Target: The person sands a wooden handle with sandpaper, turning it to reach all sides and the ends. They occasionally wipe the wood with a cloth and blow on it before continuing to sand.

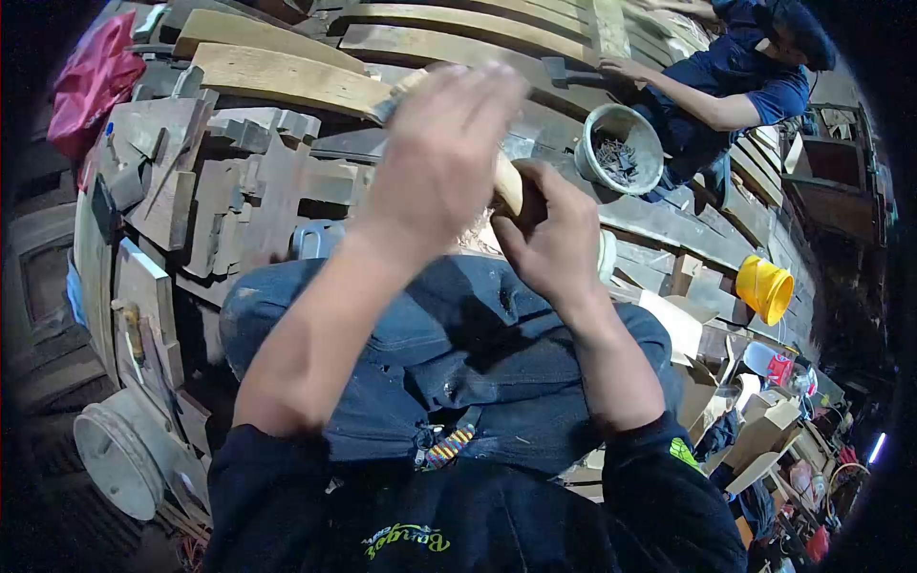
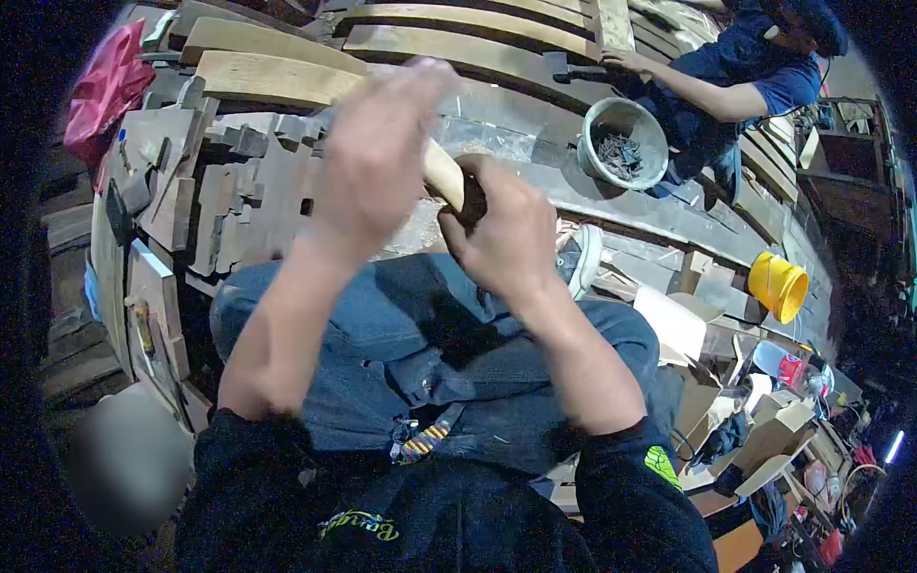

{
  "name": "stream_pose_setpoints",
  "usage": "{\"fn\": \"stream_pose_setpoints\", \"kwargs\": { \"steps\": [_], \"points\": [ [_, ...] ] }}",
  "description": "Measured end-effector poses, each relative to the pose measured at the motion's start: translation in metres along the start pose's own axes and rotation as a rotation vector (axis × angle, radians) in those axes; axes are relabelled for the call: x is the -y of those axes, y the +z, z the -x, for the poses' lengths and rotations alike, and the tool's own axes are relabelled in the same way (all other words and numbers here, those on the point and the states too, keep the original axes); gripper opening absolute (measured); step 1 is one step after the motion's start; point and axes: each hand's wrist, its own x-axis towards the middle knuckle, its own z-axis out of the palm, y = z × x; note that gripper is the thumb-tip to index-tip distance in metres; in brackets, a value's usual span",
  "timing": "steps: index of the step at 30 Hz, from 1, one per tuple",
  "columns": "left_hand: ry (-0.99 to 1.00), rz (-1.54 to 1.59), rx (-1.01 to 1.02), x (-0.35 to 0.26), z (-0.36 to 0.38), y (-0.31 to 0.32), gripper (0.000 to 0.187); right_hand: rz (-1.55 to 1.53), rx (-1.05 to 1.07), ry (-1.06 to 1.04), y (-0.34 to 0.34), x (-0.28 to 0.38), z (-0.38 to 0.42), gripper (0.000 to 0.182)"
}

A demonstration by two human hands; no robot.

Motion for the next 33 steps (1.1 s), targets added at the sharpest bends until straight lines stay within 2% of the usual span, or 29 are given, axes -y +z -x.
{"fn": "stream_pose_setpoints", "kwargs": {
  "steps": [1, 3, 5, 9, 11, 13, 16, 17, 19, 20, 21, 23, 25, 27, 29, 31, 33],
  "points": [
    [-0.006, 0.080, 0.092, -0.012, 0.009, 0.006, 0.035, -0.038, -0.017, -0.015, 0.003, -0.008, 0.000, 0.044],
    [0.080, 0.121, 0.144, -0.032, 0.011, 0.005, 0.035, -0.194, 0.014, 0.011, 0.003, -0.023, 0.005, 0.047],
    [0.058, 0.075, 0.066, -0.013, 0.005, 0.007, 0.033, -0.051, 0.006, 0.010, 0.000, -0.007, -0.001, 0.046],
    [0.015, -0.058, -0.025, 0.008, -0.002, -0.001, 0.033, 0.000, -0.008, -0.019, -0.001, 0.003, -0.002, 0.045],
    [0.010, 0.101, 0.067, -0.017, 0.009, 0.003, 0.034, -0.053, -0.031, -0.024, 0.004, -0.010, 0.001, 0.043],
    [0.041, 0.115, 0.108, -0.024, 0.010, 0.006, 0.035, -0.148, 0.020, 0.027, 0.007, -0.027, 0.006, 0.043],
    [0.022, 0.032, -0.027, 0.003, -0.003, 0.001, 0.034, -0.045, -0.041, -0.077, 0.000, -0.001, -0.002, 0.044],
    [-0.063, -0.070, -0.060, 0.011, -0.008, -0.013, 0.034, -0.049, -0.043, -0.068, 0.000, -0.001, 0.000, 0.044],
    [0.010, -0.021, -0.003, 0.002, 0.002, -0.001, 0.033, -0.068, 0.031, 0.046, 0.000, 0.002, 0.000, 0.045],
    [0.049, 0.069, 0.076, -0.013, 0.008, 0.001, 0.034, -0.138, -0.027, 0.005, 0.008, -0.009, 0.001, 0.043],
    [0.063, 0.115, 0.120, -0.027, 0.013, 0.006, 0.034, -0.188, 0.031, 0.005, 0.004, -0.018, 0.004, 0.044],
    [0.042, 0.100, 0.101, -0.022, 0.009, 0.005, 0.032, -0.148, -0.016, -0.025, 0.004, -0.015, 0.001, 0.042],
    [0.030, -0.026, -0.043, 0.002, -0.001, 0.003, 0.029, -0.074, -0.043, -0.045, 0.000, 0.002, -0.002, 0.043],
    [-0.003, -0.115, -0.073, 0.017, -0.008, -0.009, 0.031, -0.048, -0.041, -0.023, -0.001, 0.003, -0.001, 0.043],
    [0.002, -0.082, -0.031, 0.002, 0.002, -0.001, 0.031, 0.011, -0.014, -0.043, 0.000, 0.001, 0.000, 0.043],
    [0.010, 0.059, 0.114, -0.027, 0.011, 0.004, 0.037, -0.103, -0.041, -0.050, 0.005, -0.008, 0.002, 0.043],
    [0.051, 0.076, 0.096, -0.023, 0.010, 0.008, 0.039, -0.143, 0.000, 0.101, 0.008, -0.019, 0.008, 0.044]
  ]
}}
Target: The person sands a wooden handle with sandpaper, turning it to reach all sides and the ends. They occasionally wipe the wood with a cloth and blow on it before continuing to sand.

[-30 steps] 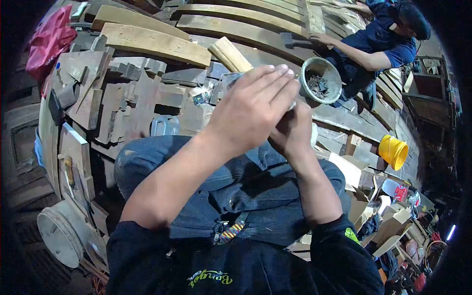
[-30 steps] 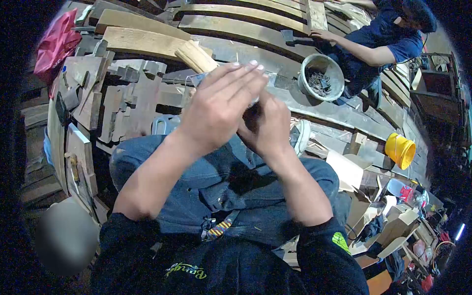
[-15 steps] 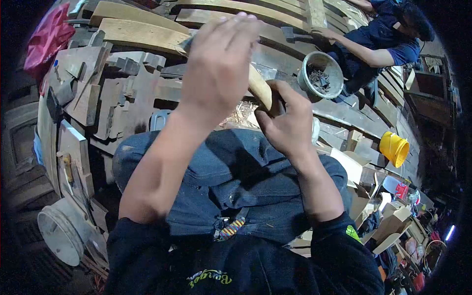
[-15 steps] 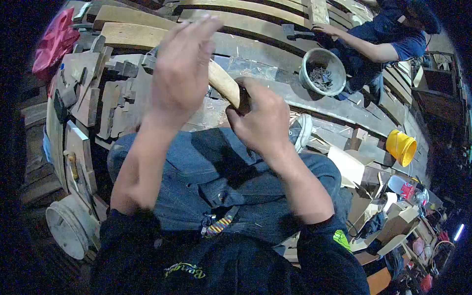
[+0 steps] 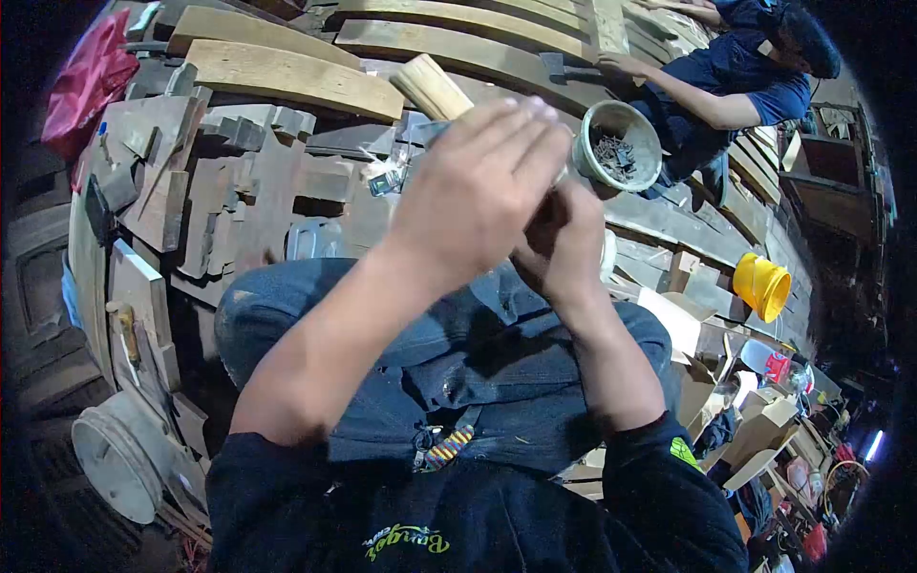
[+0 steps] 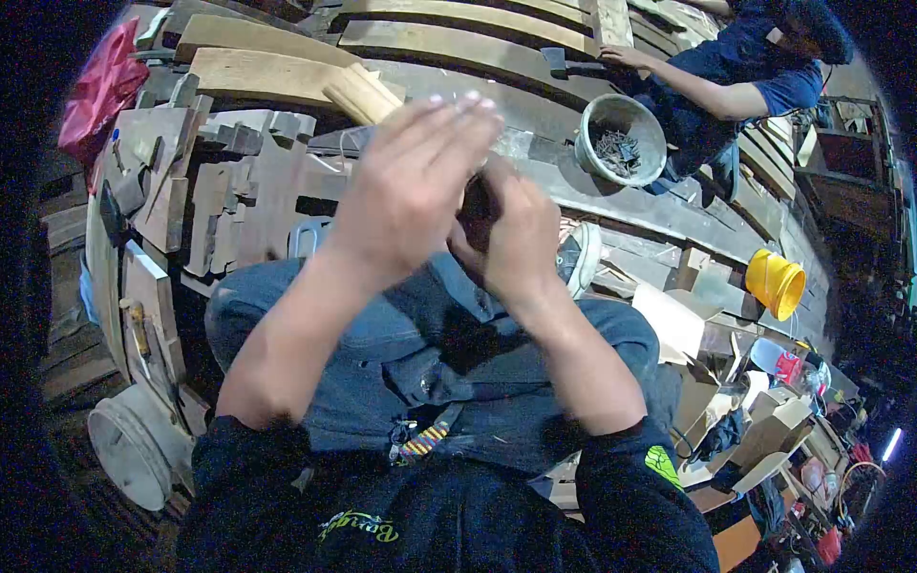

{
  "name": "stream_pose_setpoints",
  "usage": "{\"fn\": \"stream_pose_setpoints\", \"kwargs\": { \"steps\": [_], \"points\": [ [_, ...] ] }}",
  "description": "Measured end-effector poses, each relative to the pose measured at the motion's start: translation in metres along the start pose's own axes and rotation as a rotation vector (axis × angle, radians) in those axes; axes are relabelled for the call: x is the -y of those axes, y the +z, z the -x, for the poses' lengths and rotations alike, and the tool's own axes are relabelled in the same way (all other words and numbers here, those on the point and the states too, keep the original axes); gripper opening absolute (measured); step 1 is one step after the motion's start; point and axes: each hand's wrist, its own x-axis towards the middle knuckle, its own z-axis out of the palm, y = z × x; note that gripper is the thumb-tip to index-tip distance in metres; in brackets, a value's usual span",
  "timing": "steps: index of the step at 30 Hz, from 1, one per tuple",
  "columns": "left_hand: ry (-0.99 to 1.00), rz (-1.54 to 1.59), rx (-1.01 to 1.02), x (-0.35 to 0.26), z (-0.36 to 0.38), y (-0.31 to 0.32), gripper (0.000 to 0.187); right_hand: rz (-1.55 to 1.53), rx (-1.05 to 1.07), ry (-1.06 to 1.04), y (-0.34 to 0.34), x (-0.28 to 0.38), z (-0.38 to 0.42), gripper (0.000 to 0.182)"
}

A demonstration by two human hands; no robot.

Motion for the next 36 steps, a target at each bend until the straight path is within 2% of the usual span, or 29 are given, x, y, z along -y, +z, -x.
{"fn": "stream_pose_setpoints", "kwargs": {
  "steps": [2, 3, 5, 6, 8, 9, 11, 12, 14, 15, 16, 18, 19, 20, 23, 26, 29, 32, 34, 35, 36],
  "points": [
    [-0.003, -0.124, -0.078, 0.021, -0.007, -0.007, 0.034, 0.141, -0.100, -0.228, -0.004, 0.021, -0.009, 0.041],
    [-0.030, -0.174, -0.112, 0.031, -0.012, -0.017, 0.027, 0.168, -0.031, -0.155, -0.006, 0.025, -0.009, 0.042],
    [-0.253, -0.159, -0.122, 0.048, -0.012, -0.039, 0.026, 0.183, -0.034, -0.134, -0.004, 0.020, -0.008, 0.041],
    [-0.251, -0.163, -0.123, 0.055, -0.011, -0.041, 0.026, 0.196, -0.032, -0.114, -0.003, 0.018, -0.008, 0.040],
    [-0.534, 0.676, -0.599, 0.064, -0.013, -0.044, 0.028, 0.211, -0.019, -0.057, -0.006, 0.022, -0.012, 0.035],
    [-0.529, 0.676, -0.598, 0.065, -0.013, -0.045, 0.028, 0.222, -0.030, -0.034, -0.007, 0.020, -0.014, 0.034],
    [-0.773, 0.908, -0.667, 0.059, -0.013, -0.049, 0.029, 0.239, -0.056, -0.007, -0.008, 0.016, -0.015, 0.031],
    [-0.774, 0.913, -0.663, 0.059, -0.011, -0.048, 0.029, 0.242, -0.058, -0.002, -0.008, 0.015, -0.016, 0.031],
    [-0.871, 1.034, -0.535, 0.055, -0.009, -0.047, 0.031, 0.227, -0.096, -0.031, -0.009, 0.013, -0.018, 0.028],
    [-0.977, 1.101, -0.540, 0.051, -0.010, -0.044, 0.034, 0.205, -0.073, -0.076, -0.007, 0.003, -0.018, 0.030],
    [-0.975, 1.105, -0.536, 0.051, -0.009, -0.044, 0.034, 0.207, -0.078, -0.074, -0.006, -0.001, -0.021, 0.030],
    [-1.102, 1.295, -0.452, 0.051, -0.006, -0.043, 0.035, -0.019, -0.041, -0.110, -0.006, -0.006, -0.024, 0.033],
    [-1.076, 1.289, -0.474, 0.050, -0.007, -0.041, 0.030, -0.201, -0.011, 0.015, -0.009, 0.002, -0.026, 0.028],
    [-1.074, 1.296, -0.469, 0.050, -0.007, -0.040, 0.030, -0.377, 0.065, 0.207, -0.013, 0.007, -0.026, 0.032],
    [-1.016, 1.264, -0.438, 0.047, -0.008, -0.040, 0.036, -0.561, -0.020, 0.121, -0.007, -0.001, -0.026, 0.036],
    [-1.002, 1.177, -0.395, 0.041, -0.008, -0.037, 0.036, -0.640, -0.015, 0.169, -0.012, 0.003, -0.028, 0.038],
    [-1.019, 1.183, -0.358, 0.033, -0.008, -0.030, 0.037, -0.870, 0.129, 0.298, -0.017, 0.005, -0.028, 0.030],
    [-1.011, 1.177, -0.306, 0.020, -0.011, -0.023, 0.036, -1.010, 0.125, 0.366, -0.012, 0.000, -0.029, 0.029],
    [-0.933, 1.206, -0.204, 0.012, -0.009, -0.016, 0.036, -1.052, 0.098, 0.405, -0.011, 0.002, -0.029, 0.033],
    [-0.847, 1.316, -0.198, 0.010, -0.008, -0.007, 0.036, -1.014, 0.082, 0.413, -0.009, 0.000, -0.030, 0.038],
    [-0.762, 1.239, -0.106, 0.009, -0.005, -0.004, 0.037, -0.980, 0.075, 0.421, -0.007, -0.003, -0.031, 0.044]
  ]
}}
